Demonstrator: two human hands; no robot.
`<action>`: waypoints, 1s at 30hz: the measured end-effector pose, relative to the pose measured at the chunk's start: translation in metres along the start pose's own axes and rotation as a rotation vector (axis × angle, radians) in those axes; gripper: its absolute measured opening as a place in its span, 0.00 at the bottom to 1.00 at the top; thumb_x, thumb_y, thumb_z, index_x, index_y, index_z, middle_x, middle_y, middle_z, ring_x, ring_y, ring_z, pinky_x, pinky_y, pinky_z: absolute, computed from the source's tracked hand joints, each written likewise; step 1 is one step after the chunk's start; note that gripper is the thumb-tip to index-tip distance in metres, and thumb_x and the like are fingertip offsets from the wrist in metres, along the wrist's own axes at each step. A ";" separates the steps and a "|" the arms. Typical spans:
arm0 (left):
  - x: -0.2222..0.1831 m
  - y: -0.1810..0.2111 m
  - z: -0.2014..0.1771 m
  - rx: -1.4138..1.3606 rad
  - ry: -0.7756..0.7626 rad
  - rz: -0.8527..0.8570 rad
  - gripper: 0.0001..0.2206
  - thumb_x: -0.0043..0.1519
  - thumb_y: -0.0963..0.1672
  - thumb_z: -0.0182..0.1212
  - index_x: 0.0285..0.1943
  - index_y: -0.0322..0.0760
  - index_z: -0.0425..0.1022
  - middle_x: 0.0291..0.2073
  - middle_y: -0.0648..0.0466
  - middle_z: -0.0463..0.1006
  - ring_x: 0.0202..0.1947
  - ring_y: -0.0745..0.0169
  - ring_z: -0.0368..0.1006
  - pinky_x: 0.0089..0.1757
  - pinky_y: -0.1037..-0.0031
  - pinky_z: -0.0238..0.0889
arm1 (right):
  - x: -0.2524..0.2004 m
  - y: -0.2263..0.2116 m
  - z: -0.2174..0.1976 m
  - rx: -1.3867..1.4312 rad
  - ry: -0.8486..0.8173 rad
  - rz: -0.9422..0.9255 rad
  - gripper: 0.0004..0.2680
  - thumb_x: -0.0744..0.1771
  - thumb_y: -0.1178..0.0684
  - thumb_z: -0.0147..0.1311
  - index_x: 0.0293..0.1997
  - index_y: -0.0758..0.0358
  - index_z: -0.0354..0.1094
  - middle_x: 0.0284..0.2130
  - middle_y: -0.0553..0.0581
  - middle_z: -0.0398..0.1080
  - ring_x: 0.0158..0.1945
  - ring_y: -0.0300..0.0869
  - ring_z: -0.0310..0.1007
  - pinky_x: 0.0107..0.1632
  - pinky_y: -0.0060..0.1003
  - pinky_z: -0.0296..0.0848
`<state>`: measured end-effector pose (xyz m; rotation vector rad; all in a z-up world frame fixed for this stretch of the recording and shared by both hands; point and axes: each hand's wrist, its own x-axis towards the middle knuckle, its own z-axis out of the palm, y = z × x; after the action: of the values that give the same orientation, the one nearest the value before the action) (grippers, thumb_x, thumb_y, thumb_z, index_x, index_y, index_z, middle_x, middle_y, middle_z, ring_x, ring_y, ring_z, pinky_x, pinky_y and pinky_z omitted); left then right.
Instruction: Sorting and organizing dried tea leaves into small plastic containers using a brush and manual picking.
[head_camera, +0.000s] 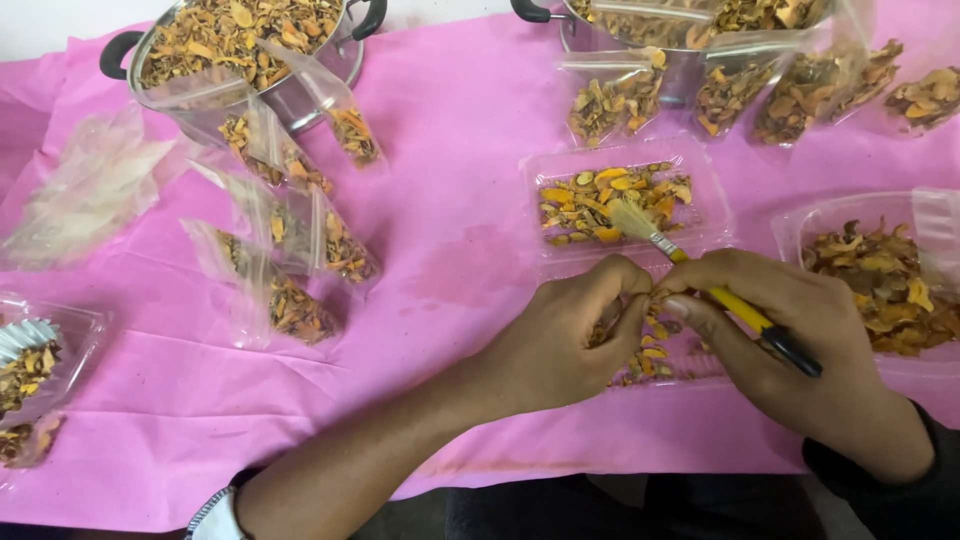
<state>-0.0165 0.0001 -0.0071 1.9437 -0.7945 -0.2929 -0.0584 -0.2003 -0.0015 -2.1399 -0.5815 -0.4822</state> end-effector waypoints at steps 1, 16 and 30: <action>-0.001 -0.001 0.001 0.001 -0.002 0.001 0.01 0.68 0.42 0.50 0.44 0.42 0.65 0.24 0.58 0.69 0.24 0.66 0.63 0.31 0.71 0.60 | 0.000 0.001 0.000 0.000 0.002 0.001 0.05 0.66 0.57 0.57 0.45 0.62 0.74 0.35 0.52 0.78 0.34 0.35 0.78 0.43 0.28 0.74; 0.000 -0.007 0.008 -0.335 0.127 0.122 0.14 0.54 0.32 0.54 0.29 0.45 0.59 0.21 0.65 0.62 0.21 0.81 0.54 0.26 0.84 0.48 | -0.012 -0.036 -0.006 0.026 0.111 0.234 0.07 0.68 0.58 0.53 0.48 0.65 0.76 0.39 0.55 0.79 0.25 0.34 0.79 0.34 0.26 0.81; 0.000 -0.007 0.008 -0.448 0.151 0.075 0.15 0.54 0.32 0.55 0.29 0.46 0.59 0.22 0.66 0.63 0.24 0.83 0.55 0.28 0.86 0.47 | -0.063 -0.070 0.005 -0.210 0.197 0.522 0.09 0.67 0.47 0.50 0.45 0.48 0.79 0.39 0.43 0.83 0.39 0.31 0.80 0.44 0.29 0.74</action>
<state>-0.0180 -0.0035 -0.0167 1.4928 -0.6375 -0.2502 -0.1483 -0.1730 0.0068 -2.2941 0.1499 -0.4644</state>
